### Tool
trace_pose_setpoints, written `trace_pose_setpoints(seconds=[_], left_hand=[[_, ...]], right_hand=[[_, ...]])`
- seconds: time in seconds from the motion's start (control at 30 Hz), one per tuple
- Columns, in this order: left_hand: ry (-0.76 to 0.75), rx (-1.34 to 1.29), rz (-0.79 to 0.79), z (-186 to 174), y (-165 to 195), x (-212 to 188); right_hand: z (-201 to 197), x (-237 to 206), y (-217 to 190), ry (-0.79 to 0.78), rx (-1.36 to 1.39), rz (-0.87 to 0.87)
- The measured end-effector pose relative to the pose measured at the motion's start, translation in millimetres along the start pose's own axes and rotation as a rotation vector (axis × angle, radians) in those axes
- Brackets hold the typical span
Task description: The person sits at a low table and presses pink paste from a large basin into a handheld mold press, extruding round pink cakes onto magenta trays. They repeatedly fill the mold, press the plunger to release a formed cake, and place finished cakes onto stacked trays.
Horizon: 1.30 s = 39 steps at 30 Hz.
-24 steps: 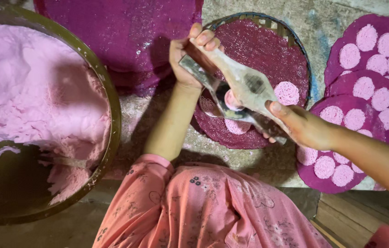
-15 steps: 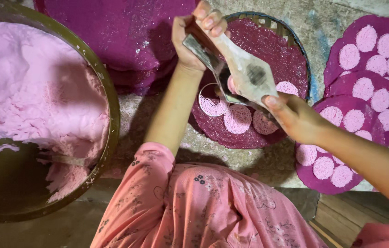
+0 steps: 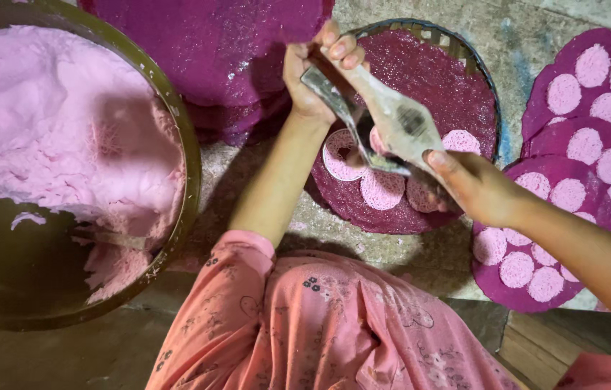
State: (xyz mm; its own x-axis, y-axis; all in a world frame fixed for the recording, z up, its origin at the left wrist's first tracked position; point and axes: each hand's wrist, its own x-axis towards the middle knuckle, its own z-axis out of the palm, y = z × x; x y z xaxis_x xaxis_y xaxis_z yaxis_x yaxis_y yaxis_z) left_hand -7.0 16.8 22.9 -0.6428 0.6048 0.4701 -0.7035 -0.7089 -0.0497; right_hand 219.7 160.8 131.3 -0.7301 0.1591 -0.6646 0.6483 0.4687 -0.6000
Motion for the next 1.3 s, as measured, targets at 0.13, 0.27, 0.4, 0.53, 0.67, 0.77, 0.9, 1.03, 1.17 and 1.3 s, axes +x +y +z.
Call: trace_pose_setpoints(seconds=[0.13,0.27,0.4,0.53,0.67,0.77,0.9,1.03,1.17,1.3], left_hand=[[-0.009,0.081,-0.064,6,18,11],[0.007,0.057,-0.088,8,15,6],[0.0,0.069,-0.048,10,7,7],[0.061,0.368,-0.082,16,34,13],[0.327,1.123,-0.235,35,48,-19],[0.277,1.491,-0.535,48,30,-61],[-0.109,2.125,-0.766,55,3,-95],[-0.172,2.29,-0.926,57,-2,-102],[-0.101,2.183,-0.955,53,7,-86],[-0.03,2.247,-0.939,38,15,-50]], right_hand=[[11,3,7,0.051,0.031,-0.145],[10,1,14,-0.017,0.069,-0.096],[6,8,9,0.085,-0.051,-0.113],[21,17,9,0.079,0.183,-0.764],[26,5,28,0.08,0.367,-0.495],[17,-9,45,0.066,0.641,-0.607],[11,-18,58,0.081,0.89,-0.663],[19,-24,60,0.195,0.92,-0.668],[22,-32,62,0.234,0.976,-0.653],[25,-34,66,0.282,0.918,-0.649]])
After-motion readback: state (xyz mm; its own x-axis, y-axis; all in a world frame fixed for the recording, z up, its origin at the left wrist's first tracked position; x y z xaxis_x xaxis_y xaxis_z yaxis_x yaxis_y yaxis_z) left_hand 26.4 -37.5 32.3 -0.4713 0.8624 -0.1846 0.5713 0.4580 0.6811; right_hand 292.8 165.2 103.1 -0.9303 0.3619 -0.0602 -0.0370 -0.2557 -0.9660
